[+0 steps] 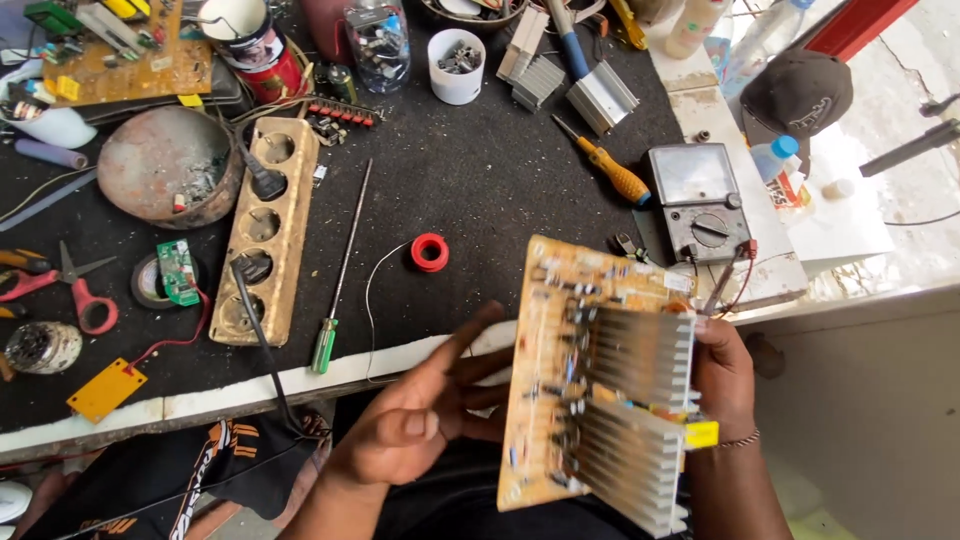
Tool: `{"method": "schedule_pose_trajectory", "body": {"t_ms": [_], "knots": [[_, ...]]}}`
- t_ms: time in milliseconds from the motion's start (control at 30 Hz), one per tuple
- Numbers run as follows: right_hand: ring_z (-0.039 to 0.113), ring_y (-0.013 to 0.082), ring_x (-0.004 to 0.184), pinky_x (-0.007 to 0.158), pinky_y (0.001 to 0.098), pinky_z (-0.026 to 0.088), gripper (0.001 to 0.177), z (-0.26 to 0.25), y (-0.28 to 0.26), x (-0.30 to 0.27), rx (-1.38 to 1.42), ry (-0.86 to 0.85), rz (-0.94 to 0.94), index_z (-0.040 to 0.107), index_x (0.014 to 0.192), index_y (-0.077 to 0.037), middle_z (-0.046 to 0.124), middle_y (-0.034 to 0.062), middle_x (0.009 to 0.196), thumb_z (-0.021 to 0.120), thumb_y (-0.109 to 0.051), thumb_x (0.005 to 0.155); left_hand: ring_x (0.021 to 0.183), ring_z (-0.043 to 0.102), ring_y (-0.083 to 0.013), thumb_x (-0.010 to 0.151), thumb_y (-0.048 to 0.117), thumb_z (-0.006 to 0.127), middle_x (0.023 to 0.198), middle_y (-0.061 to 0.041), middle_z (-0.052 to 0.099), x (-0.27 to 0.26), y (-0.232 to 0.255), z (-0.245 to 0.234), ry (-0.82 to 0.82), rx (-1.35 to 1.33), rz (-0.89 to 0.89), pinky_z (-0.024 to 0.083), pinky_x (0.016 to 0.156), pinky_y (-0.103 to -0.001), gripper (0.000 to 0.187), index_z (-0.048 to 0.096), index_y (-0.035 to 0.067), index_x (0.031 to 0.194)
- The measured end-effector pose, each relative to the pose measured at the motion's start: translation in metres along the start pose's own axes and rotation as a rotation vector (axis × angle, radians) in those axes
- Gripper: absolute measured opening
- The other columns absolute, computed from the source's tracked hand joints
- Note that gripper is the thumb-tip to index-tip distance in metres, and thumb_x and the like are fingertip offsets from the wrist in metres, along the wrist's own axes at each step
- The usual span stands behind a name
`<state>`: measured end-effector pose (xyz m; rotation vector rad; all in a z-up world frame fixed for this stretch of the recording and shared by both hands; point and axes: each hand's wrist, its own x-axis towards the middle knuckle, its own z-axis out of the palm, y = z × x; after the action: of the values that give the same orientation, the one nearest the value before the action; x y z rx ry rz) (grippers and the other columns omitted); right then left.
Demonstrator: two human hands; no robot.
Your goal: The person holds a circuit board, flips it to show the green underside, and then uses a screwdriver to point at various components on the component side. The person rotates the board to different angles while continuing to point at specific areas on the board.
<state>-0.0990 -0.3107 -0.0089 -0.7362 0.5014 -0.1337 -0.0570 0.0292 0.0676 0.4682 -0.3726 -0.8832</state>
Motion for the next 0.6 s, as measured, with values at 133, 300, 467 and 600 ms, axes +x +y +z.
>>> {"method": "schedule_pose_trajectory", "body": {"t_ms": [133, 300, 467, 600], "knots": [[0.066, 0.024, 0.118, 0.107, 0.0397, 0.056, 0.012, -0.068, 0.008, 0.015, -0.479, -0.216, -0.551, 0.07, 0.107, -0.006, 0.069, 0.0094, 0.119, 0.06, -0.005, 0.099, 0.101, 0.068, -0.012, 0.09, 0.048, 0.069, 0.125, -0.007, 0.068, 0.004, -0.016, -0.001, 0.21, 0.217, -0.123, 0.057, 0.075, -0.025, 0.088, 0.036, 0.006, 0.16], [0.064, 0.0182, 0.086, 0.061, 0.0308, 0.044, 0.029, 0.035, -0.023, -0.01, -0.625, 0.387, -0.051, 0.069, 0.113, -0.005, 0.069, 0.0049, 0.108, 0.066, -0.014, 0.085, 0.131, 0.061, -0.0249, 0.104, 0.021, 0.052, 0.135, -0.017, 0.068, 0.011, -0.032, -0.018, 0.345, 0.344, -0.055, 0.048, 0.114, -0.04, 0.041, 0.062, -0.004, 0.134], [0.069, 0.0209, 0.092, 0.048, 0.0252, 0.035, 0.046, 0.067, -0.049, -0.01, -0.651, 0.212, -0.115, 0.066, 0.131, -0.002, 0.073, 0.0157, 0.117, 0.053, -0.029, 0.096, 0.123, 0.063, -0.0295, 0.1, 0.01, 0.057, 0.129, -0.02, 0.07, 0.011, -0.051, -0.023, 0.484, 0.128, 0.091, 0.051, 0.105, -0.043, 0.034, 0.063, -0.005, 0.129], [0.067, 0.0176, 0.094, 0.042, 0.0205, 0.019, 0.06, 0.064, -0.05, -0.011, -0.657, 0.183, -0.215, 0.06, 0.136, -0.008, 0.069, 0.0124, 0.129, 0.047, -0.05, 0.095, 0.113, 0.066, -0.033, 0.095, 0.009, 0.061, 0.125, -0.019, 0.07, 0.022, -0.065, -0.018, 0.621, 0.048, 0.274, 0.061, 0.083, -0.054, 0.033, 0.058, 0.0, 0.127]]}}
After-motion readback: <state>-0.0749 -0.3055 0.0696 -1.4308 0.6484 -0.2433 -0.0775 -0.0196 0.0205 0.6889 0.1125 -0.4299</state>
